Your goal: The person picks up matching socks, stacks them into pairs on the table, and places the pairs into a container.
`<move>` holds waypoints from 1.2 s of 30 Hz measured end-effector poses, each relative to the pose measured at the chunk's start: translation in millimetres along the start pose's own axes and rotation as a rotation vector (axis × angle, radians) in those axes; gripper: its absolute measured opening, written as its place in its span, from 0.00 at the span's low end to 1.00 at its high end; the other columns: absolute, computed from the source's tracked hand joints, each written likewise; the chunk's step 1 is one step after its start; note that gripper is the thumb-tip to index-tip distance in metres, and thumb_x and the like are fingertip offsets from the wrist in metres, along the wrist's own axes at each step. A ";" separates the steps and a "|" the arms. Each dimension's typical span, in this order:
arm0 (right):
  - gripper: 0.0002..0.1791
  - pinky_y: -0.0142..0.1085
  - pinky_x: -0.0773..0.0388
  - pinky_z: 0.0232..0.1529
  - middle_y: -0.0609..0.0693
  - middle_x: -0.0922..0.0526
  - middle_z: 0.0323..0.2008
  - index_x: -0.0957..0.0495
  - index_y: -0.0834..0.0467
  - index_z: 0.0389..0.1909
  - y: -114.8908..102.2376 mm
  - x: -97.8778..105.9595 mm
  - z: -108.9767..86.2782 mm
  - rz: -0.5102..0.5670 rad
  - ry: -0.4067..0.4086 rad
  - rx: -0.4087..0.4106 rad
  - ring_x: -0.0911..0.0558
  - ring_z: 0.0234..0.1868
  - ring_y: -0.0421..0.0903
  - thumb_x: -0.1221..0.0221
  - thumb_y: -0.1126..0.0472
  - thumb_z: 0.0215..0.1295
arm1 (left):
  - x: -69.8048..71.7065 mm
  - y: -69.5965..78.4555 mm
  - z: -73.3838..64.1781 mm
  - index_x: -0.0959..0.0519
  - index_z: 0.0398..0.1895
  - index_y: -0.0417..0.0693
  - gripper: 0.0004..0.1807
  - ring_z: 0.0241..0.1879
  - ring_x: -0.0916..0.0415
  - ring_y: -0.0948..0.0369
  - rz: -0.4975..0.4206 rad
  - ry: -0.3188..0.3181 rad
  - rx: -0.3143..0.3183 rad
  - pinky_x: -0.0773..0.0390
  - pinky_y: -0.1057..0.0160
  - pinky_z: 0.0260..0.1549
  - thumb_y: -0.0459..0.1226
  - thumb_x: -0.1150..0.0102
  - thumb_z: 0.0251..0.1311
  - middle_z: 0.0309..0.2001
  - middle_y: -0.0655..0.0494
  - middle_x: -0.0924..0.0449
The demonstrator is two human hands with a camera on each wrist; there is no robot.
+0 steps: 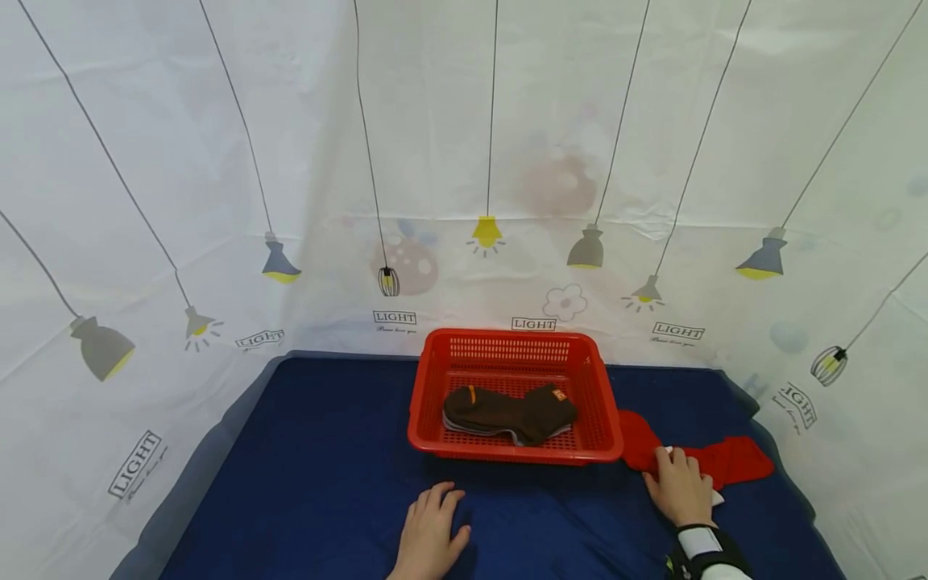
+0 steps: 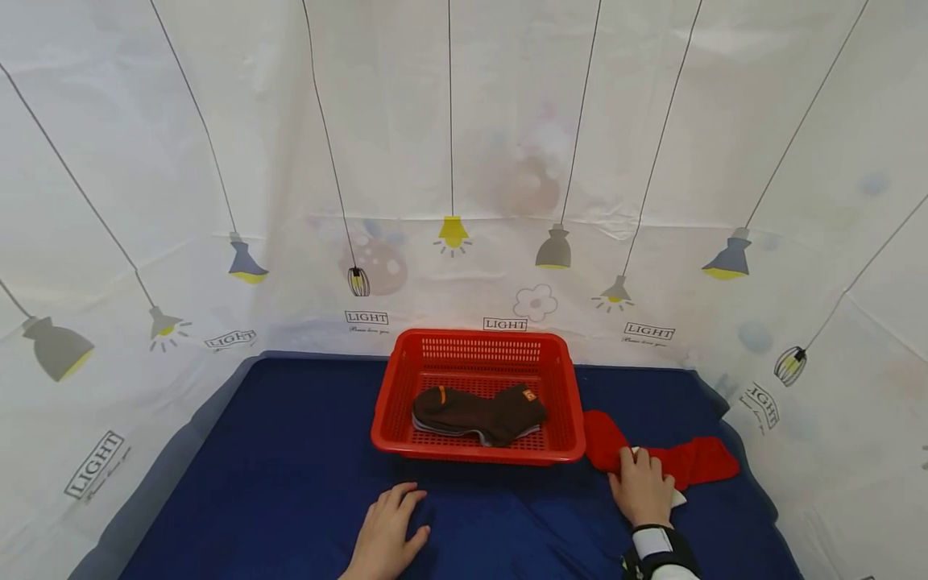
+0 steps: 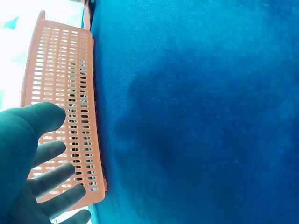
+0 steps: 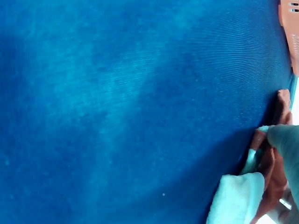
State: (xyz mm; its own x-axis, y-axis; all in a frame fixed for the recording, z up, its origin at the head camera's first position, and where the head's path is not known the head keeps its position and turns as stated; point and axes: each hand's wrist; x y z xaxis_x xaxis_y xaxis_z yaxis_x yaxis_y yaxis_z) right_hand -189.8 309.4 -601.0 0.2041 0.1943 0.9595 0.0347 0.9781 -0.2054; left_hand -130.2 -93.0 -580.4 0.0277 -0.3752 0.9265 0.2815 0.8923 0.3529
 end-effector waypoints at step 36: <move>0.14 0.38 0.35 0.20 0.51 0.31 0.23 0.29 0.58 0.33 -27.9 6.3 -30.8 -0.008 0.070 0.248 0.30 0.20 0.46 0.34 0.63 0.48 | -1.7 4.4 -0.3 0.24 0.47 0.54 0.21 0.48 0.30 0.54 -0.041 -0.105 0.046 0.30 0.50 0.43 0.48 0.37 0.49 0.51 0.56 0.29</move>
State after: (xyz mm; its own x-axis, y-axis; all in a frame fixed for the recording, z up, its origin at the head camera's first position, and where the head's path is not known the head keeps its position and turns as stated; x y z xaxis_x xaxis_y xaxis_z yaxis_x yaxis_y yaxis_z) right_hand -159.3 281.0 -595.2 0.2725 0.1895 0.9433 -0.2027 0.9697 -0.1362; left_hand -128.8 -88.5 -580.6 -0.0844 -0.3852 0.9190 0.2363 0.8882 0.3940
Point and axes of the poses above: each hand's wrist, its own z-axis towards the middle knuckle, its own x-axis out of the back of the hand, y = z × x
